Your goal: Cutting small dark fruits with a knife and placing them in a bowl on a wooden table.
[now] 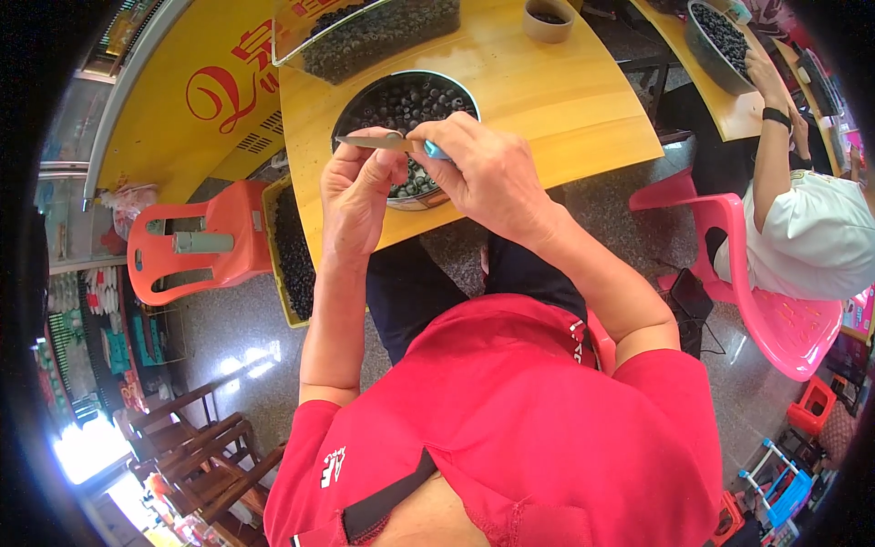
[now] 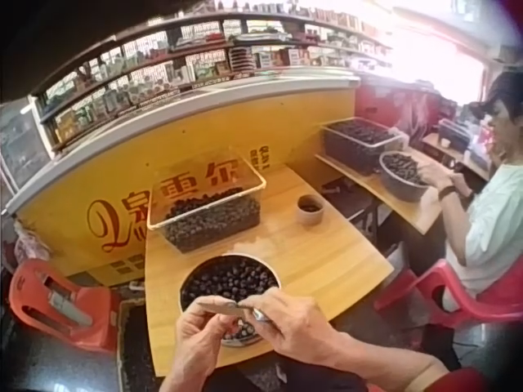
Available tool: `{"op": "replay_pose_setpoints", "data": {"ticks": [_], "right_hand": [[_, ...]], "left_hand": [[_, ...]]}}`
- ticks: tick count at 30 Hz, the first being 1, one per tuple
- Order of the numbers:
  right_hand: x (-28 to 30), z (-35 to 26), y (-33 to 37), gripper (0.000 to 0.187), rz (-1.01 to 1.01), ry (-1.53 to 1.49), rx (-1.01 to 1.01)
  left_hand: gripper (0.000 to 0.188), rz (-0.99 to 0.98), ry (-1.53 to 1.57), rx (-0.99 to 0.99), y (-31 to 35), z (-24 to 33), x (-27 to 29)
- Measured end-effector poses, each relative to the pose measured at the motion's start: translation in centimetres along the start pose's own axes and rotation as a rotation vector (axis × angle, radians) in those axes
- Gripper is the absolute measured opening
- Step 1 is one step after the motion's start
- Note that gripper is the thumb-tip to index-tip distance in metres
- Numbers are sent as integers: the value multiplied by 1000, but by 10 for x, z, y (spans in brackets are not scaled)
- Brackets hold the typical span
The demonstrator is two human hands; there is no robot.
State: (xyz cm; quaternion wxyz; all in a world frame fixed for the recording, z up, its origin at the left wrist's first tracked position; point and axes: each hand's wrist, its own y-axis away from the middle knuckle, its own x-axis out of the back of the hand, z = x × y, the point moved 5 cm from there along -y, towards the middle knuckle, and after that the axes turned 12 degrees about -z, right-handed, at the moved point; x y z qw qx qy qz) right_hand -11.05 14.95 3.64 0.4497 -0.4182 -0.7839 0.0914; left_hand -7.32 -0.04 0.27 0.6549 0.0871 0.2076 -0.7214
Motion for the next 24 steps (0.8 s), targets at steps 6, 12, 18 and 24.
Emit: {"op": "replay_pose_setpoints", "data": {"ticks": [6,12,18,24], "right_hand": [[0,0,0,21,38,62,33],[3,-2,-1,18,49,92,23],[3,1,-1,18,39,112,9],[1,2,-1,18,51,117,23]], "left_hand": [[20,-14,25,-15,0,0,-6],[20,-3,50,-68,-2,-1,-11],[20,-10,67,-77,-2,-2,-11],[18,-27,68,-125,-1,1,-11]]}}
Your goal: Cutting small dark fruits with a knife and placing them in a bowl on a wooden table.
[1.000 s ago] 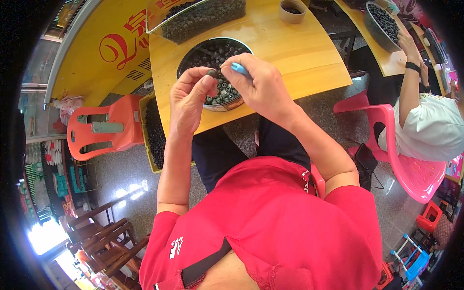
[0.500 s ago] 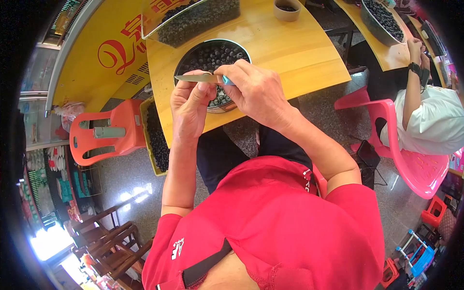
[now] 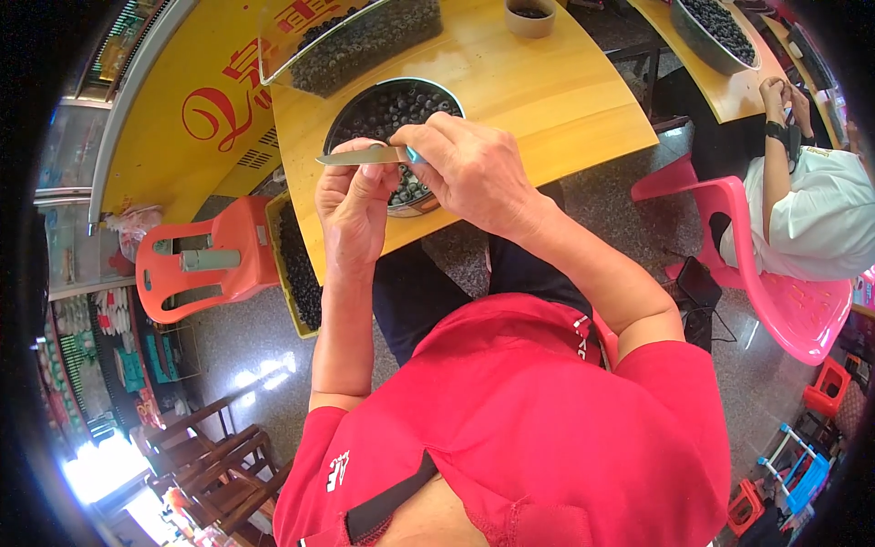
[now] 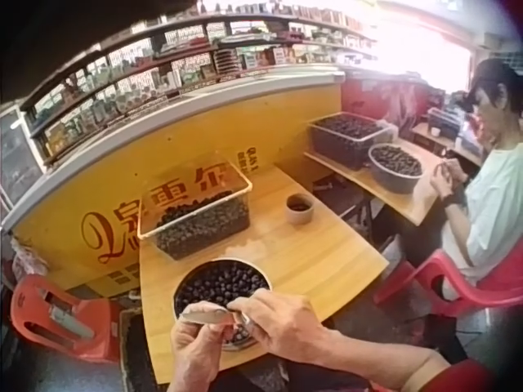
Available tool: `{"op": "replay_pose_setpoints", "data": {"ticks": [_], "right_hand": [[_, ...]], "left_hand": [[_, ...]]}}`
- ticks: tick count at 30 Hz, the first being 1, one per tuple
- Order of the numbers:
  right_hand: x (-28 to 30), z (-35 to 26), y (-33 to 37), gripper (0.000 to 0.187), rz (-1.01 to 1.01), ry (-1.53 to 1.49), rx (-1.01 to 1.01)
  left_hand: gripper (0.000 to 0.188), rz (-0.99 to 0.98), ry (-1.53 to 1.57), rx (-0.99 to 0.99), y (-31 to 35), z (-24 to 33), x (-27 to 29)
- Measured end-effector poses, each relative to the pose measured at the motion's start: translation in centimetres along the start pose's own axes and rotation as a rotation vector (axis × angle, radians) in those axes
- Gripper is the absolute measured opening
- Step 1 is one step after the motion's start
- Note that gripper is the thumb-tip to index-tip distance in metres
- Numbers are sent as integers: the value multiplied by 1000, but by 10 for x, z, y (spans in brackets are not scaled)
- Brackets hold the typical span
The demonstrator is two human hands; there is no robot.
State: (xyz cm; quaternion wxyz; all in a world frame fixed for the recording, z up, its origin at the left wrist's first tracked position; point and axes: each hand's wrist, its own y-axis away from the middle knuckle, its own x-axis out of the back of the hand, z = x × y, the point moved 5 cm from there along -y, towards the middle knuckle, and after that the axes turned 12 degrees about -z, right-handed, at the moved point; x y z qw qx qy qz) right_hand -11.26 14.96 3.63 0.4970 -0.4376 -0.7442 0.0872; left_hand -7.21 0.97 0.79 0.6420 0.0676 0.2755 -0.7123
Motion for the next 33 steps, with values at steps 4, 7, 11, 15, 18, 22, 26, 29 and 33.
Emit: {"op": "replay_pose_setpoints", "data": {"ticks": [4,7,11,15,18,22,26,29,33], "right_hand": [[-6,22,3,16,23,57,-111],[-1,21,4,12,61,45,-173],[1,-1,-4,15,6,-434,-211],[-12,-2,-7,18,-214,-873,-452],[-17,-3,-10,19,-181,-1104,-412],[-24,-7,-13,19,-203,-1218,-418],[-20,-9,-14,16,-161,-824,-343],[-12,-11,-14,11,-84,-427,-144],[-7,-16,-11,13,-53,-138,3]], "left_hand": [[16,-51,97,-44,3,6,-2],[18,-17,46,-28,4,6,-1],[16,73,24,-7,7,1,7],[17,76,-131,-100,7,8,5],[16,28,-183,-129,7,12,6],[16,33,-203,-139,12,19,9],[15,62,-133,-93,14,16,13],[17,91,-23,-85,13,13,14],[18,74,15,-99,10,13,8]]}}
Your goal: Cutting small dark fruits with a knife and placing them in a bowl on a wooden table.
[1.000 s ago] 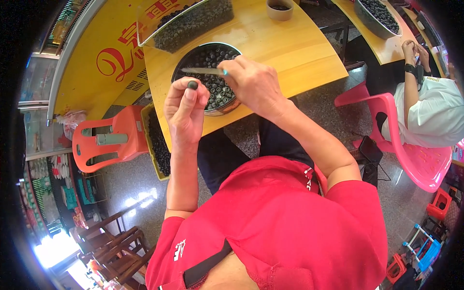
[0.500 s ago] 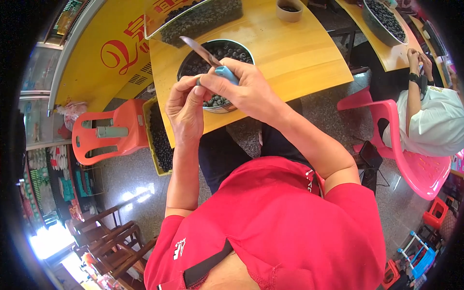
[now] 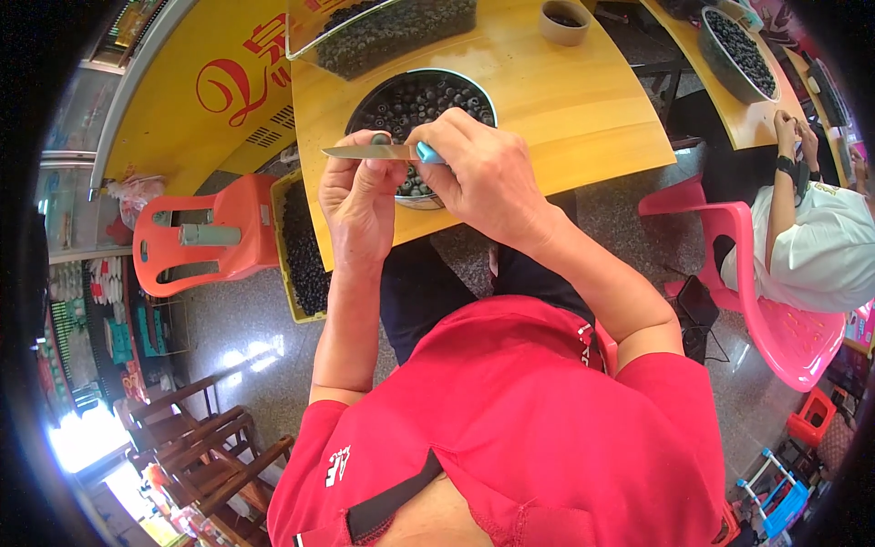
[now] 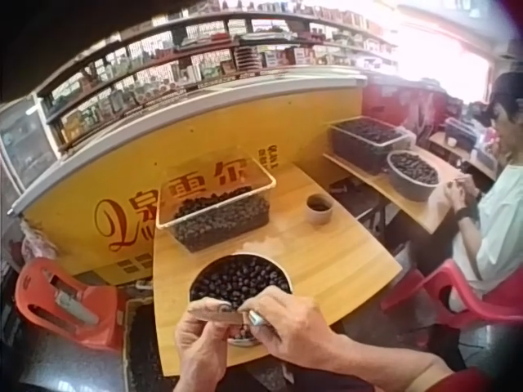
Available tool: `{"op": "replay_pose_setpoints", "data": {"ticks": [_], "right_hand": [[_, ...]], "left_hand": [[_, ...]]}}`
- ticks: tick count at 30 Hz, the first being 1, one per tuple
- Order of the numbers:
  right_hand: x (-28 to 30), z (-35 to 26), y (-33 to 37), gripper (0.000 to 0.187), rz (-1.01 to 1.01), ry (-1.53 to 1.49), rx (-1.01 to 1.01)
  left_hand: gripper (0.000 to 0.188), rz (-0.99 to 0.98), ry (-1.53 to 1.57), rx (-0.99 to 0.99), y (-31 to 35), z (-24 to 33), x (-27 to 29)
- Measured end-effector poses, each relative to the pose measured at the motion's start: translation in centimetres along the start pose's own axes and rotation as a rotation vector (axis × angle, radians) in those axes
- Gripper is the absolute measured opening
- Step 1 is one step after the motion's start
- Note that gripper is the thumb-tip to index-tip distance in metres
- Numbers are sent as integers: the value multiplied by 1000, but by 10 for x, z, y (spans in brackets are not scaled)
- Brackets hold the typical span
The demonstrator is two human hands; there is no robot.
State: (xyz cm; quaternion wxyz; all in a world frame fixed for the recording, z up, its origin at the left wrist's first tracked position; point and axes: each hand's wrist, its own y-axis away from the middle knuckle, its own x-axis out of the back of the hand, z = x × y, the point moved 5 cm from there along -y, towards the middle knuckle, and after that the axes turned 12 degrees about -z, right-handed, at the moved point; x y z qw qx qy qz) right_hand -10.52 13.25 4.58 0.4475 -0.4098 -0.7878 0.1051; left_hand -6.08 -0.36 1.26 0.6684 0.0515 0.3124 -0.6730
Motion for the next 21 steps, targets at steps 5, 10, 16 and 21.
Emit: {"op": "replay_pose_setpoints", "data": {"ticks": [5,10,16,21], "right_hand": [[4,4,2,13,24,90,14],[7,5,4,14,37,140,31],[8,6,4,14,41,124,5],[8,7,5,17,36,108,-5]], "left_hand": [[18,-45,21,-7,-2,-4,-3],[20,-53,65,4,-3,-7,-4],[20,-27,56,15,-3,-9,-7],[20,-24,59,15,-3,-9,-9]]}}
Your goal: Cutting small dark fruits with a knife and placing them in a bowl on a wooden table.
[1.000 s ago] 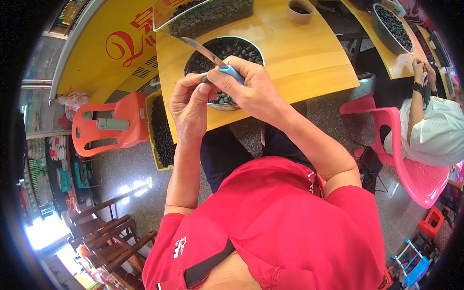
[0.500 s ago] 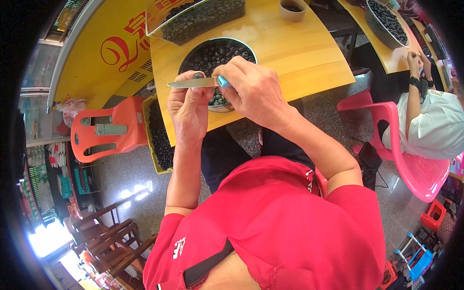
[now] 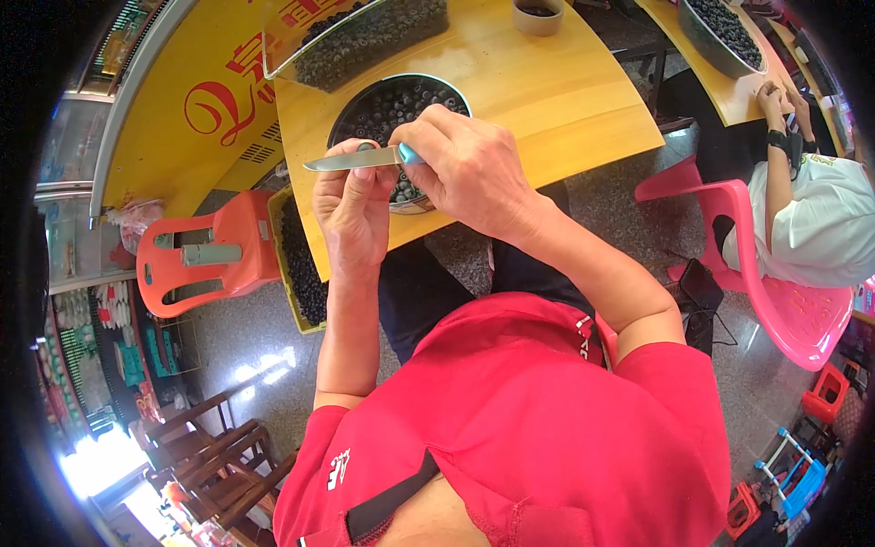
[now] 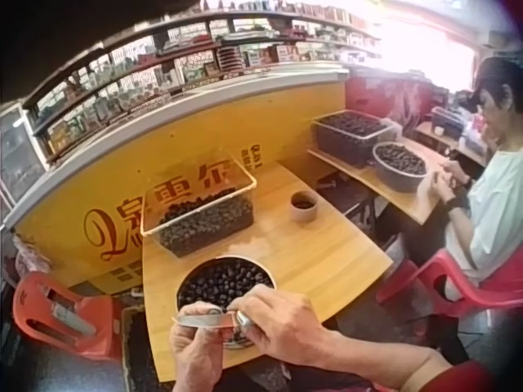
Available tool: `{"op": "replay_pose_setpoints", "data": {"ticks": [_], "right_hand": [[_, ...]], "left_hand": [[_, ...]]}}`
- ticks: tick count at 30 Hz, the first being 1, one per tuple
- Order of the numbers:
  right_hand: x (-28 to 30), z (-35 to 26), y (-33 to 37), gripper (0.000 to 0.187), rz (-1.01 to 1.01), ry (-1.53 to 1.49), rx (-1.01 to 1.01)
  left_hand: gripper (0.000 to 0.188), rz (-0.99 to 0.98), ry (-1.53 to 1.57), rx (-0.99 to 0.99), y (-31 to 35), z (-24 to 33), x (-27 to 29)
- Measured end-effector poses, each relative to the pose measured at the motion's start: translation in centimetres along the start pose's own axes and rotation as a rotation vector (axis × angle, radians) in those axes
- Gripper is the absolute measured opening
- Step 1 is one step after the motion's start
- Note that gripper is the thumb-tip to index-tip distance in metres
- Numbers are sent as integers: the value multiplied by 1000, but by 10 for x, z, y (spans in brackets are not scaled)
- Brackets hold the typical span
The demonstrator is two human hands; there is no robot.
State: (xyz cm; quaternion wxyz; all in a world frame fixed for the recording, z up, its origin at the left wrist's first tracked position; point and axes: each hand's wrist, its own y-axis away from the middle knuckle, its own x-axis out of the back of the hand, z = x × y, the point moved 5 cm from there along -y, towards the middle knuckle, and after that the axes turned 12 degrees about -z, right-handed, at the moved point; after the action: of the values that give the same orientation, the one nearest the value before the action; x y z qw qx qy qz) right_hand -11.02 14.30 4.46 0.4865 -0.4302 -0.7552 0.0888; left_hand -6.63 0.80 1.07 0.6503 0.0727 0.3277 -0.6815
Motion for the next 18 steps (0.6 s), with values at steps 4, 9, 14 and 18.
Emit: {"op": "replay_pose_setpoints", "data": {"ticks": [4,9,14,18], "right_hand": [[0,-1,-1,18,-4,20,2],[-1,2,0,20,15,17,14],[1,4,0,21,26,2,1],[2,-5,-2,22,26,-5,51]], "left_hand": [[20,-2,-1,-3,0,-1,0],[19,-8,-37,-5,0,1,-3],[18,-87,-53,-40,1,2,-2],[17,24,-76,-7,0,0,-3]]}}
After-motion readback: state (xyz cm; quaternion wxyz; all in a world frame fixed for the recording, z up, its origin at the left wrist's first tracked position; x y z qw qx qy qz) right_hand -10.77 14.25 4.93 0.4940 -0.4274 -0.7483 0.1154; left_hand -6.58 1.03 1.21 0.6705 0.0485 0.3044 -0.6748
